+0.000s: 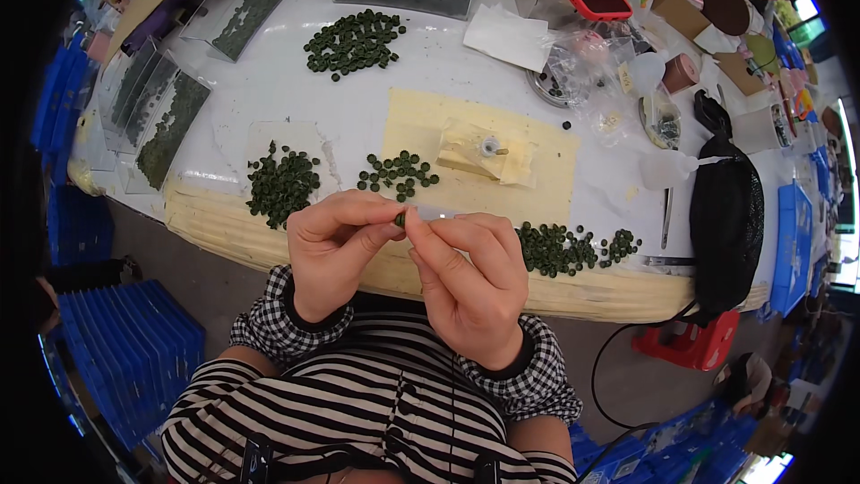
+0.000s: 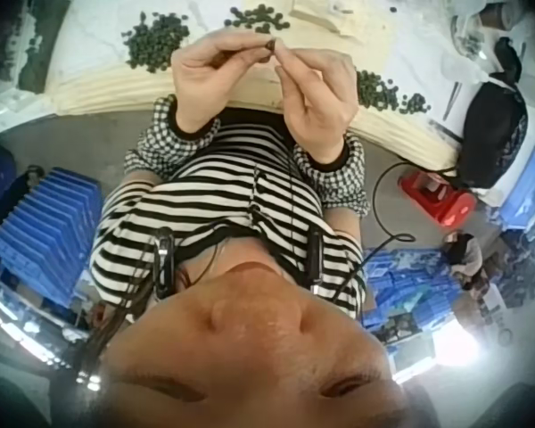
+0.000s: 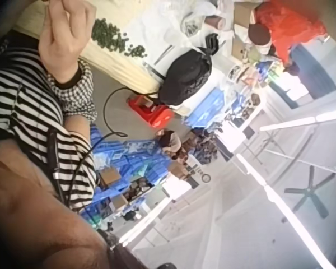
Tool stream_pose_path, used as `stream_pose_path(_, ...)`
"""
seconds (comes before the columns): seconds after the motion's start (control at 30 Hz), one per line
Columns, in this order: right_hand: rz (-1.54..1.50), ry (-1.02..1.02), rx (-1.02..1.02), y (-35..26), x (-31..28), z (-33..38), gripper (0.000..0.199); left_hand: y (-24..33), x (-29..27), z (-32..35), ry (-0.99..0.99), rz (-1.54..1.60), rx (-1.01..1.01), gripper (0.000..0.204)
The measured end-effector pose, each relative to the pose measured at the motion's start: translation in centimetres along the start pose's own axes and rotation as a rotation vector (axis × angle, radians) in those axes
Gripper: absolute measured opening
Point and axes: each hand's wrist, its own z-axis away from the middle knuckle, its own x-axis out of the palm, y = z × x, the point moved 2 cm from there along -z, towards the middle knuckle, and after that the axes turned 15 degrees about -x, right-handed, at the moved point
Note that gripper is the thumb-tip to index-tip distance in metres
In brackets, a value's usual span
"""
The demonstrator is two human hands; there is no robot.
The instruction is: Sorting and packaging small green plastic toy parts into plastic bags.
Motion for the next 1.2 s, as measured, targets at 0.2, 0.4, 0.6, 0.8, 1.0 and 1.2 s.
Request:
stream_pose_path(0.2, -0.022, -0.013, 0.014, 0.0, -0.2, 0.1, 0.038, 0.1, 0.1, -0.1, 0.026, -0.156, 0.108, 0.023)
stream_pose_path(0.4, -0.015, 0.01, 0.02, 0.2, -0.1, 0.4, 0.038, 0.0, 0.0, -0.1, -0.016, -0.104, 0.054, 0.022)
stream_pose_path(0.6, 0.041, 0.002, -0.047, 0.3, -0.3, 0.6, 0.037, -0.3, 0.0, 0.0, -0.099, 0.084, -0.086, 0.021)
stream_pose_path(0.8, 0.018, 0.009, -0.031, 0.4, -0.3, 0.8, 0.037, -0.3, 0.0, 0.2, -0.088, 0.111, -0.135, 0.02)
stream_pose_path(1.0, -0.067, 0.028, 0.021, 0.5, -0.3, 1.0, 0.037, -0.1, 0.0, 0.1, -0.081, 0.037, -0.08, 0.021)
stream_pose_path(1.2, -0.101, 0.039, 0.04, 0.5, -0.2, 1.1, 0.037, -0.3, 0.1, 0.1, -0.078, 0.066, -0.083, 0.022)
